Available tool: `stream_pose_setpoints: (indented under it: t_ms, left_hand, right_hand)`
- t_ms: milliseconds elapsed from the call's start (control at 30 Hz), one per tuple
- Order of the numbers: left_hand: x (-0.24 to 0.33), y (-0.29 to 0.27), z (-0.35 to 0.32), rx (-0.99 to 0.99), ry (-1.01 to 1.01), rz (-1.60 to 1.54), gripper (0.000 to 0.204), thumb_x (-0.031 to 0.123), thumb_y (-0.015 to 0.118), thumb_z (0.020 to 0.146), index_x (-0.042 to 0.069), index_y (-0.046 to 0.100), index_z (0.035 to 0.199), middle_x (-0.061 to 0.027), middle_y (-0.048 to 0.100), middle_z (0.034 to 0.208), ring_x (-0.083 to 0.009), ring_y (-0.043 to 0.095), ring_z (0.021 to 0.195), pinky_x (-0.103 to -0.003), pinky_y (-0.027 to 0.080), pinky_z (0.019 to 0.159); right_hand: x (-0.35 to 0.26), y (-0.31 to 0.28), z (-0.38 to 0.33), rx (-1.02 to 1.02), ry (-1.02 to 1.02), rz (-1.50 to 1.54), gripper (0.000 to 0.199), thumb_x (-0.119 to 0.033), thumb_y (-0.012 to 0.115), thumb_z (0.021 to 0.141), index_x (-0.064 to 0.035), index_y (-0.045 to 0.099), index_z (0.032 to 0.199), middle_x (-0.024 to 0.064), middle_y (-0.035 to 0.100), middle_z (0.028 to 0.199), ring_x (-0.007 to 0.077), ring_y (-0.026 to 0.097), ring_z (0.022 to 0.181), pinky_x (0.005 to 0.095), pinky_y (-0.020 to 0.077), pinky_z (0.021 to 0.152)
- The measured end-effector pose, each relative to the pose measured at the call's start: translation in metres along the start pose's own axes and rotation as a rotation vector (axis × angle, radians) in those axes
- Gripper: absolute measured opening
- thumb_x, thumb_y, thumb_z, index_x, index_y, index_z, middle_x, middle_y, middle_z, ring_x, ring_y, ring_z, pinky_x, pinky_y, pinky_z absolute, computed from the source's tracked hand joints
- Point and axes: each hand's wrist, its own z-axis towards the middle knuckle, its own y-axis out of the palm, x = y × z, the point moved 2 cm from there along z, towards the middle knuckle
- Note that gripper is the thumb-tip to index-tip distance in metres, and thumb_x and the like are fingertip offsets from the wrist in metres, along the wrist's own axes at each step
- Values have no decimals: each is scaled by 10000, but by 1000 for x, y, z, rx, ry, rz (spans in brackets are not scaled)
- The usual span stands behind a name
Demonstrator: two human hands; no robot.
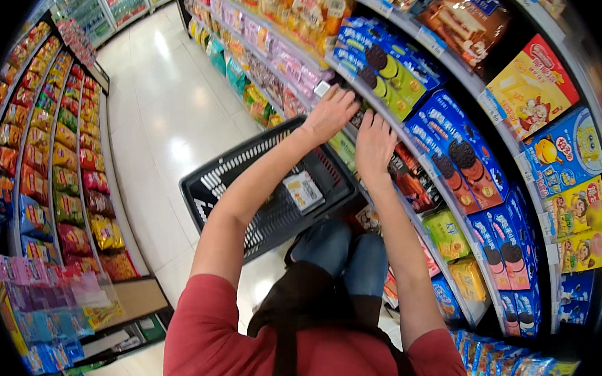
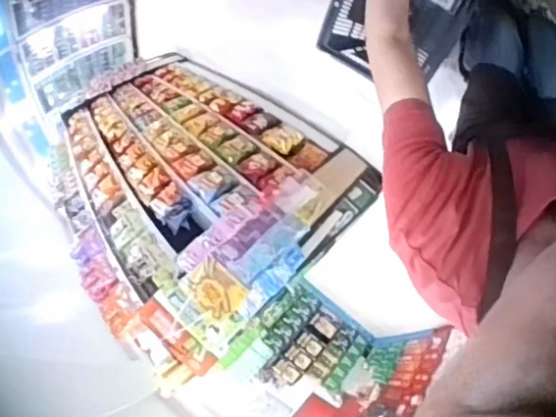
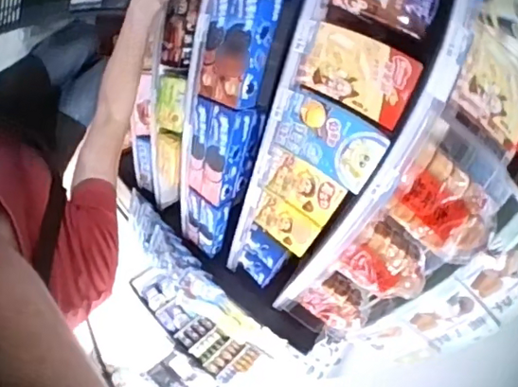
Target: The person restocks snack items on a supermarket shelf. They repeatedly pick packaged snacks from a black shopping basket and place them onto the shelf, then adjust the items to align them neatly. The person handles multiple snack packages one at a time and continues the process until the basket is empty.
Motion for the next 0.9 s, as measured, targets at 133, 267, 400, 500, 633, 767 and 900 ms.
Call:
stream_pose_setpoints:
  t_ms: [133,267,400,500,633,767,900]
  left_hand:
    - [18,-25,-17,114,-37,-39,341,117,554,818,63,576,1154,-101,545,1111,-285,522,1148,-441,350,1102]
    - [16,-61,-67,127,-132,-71,375,107,557,816,41,561,1185,-98,553,1223,-258,496,1248,-457,324,1127]
    - [17,-81,-139,-86,-283,-130,432,38,565,797,25,533,1228,-116,576,1213,-273,514,1238,-465,315,1137]
    - [22,-62,-188,-293,-386,-197,387,30,613,753,31,542,1134,-124,597,1102,-288,575,1109,-431,411,1027]
    - [39,-25,-258,-608,-538,-250,348,53,669,722,46,529,1041,-125,601,1035,-298,610,996,-407,467,918]
    - [56,3,-309,-673,-526,-157,534,149,766,690,18,502,1136,-141,613,1079,-318,635,1024,-419,545,836]
    - [65,33,-340,-910,-560,-176,557,180,768,714,21,490,1171,-169,595,1104,-303,643,1015,-381,576,751]
  right_hand:
    - [0,-39,-12,-159,-48,58,283,-127,535,872,-19,575,1130,98,570,983,263,557,1007,417,391,990]
    - [-25,-63,-26,-91,-129,273,369,-70,574,844,-48,556,1212,102,565,1139,265,531,1109,439,369,1003]
    - [-66,-58,-54,-246,-227,475,414,-37,583,818,-59,555,1230,91,576,1132,266,541,1110,422,414,940]
    - [-92,-26,-85,-401,-277,596,435,-18,630,761,-52,569,1190,92,597,1099,285,569,1082,413,488,837]
    - [-130,30,-136,-667,-370,747,378,-6,654,729,-55,579,1097,123,622,1029,318,601,1022,430,531,792]
    - [-163,58,-165,-920,-477,729,409,35,637,726,-70,560,1114,131,621,1080,331,600,1044,442,534,829]
    - [-191,83,-191,-947,-586,739,278,-24,615,810,-53,600,1087,136,641,1066,317,604,1063,435,547,834]
